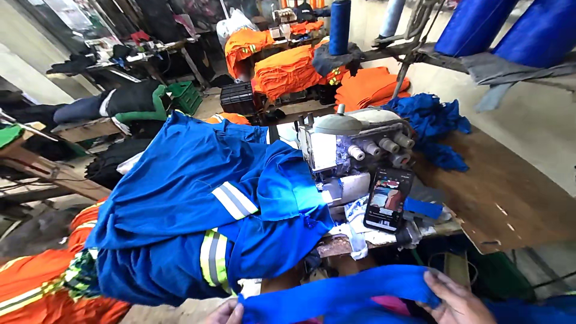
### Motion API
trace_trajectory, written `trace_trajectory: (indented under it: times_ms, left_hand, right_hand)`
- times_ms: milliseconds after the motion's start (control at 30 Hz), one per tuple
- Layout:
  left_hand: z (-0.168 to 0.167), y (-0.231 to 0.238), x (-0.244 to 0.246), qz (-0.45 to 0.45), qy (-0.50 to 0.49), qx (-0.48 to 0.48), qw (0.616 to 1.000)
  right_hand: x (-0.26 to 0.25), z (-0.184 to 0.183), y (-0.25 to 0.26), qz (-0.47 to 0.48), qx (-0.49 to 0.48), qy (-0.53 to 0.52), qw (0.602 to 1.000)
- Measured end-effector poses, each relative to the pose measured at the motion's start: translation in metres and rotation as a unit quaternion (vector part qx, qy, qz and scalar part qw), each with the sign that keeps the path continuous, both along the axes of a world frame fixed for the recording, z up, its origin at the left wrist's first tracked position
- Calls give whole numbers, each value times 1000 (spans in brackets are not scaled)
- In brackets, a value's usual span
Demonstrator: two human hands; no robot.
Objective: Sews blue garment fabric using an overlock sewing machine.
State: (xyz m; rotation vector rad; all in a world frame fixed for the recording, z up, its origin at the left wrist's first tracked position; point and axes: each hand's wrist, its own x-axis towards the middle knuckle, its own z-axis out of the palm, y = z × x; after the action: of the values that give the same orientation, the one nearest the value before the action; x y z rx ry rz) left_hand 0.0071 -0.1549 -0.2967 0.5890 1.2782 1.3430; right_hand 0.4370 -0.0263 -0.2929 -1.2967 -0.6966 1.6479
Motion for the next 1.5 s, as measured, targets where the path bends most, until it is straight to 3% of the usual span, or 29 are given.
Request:
trace_trajectory:
  times_ms: [100,233,367,500,633,900,1067,1500]
  left_hand:
    - [10,27,36,-72,-3,9,997]
    - [14,55,75,-141,-60,52,987]
    - [13,66,103,-167,-110,74,977]
    - [13,64,124,-148,-150,33,977]
    - [10,64,131,-140,-162,14,977]
    - [15,68,132,-117,-160,-9,980]
    - [15,69,133,-112,-159,-9,981]
    - [17,73,137,-101,-150,-1,984]
  right_hand:
    - [-37,6,2,73,44,-35,996]
    - [-69,8,3,128,83,6,988]
    - [-81,3,1,157,132,41,978]
    - [-92,-3,-9,152,124,11,980]
    - [-98,-6,-13,217,143,37,965]
    - [-103,-2,-5,243,140,6,960]
    - [-107,1,-4,209,126,-20,970]
    - [-111,8,-8,237,173,-56,954]
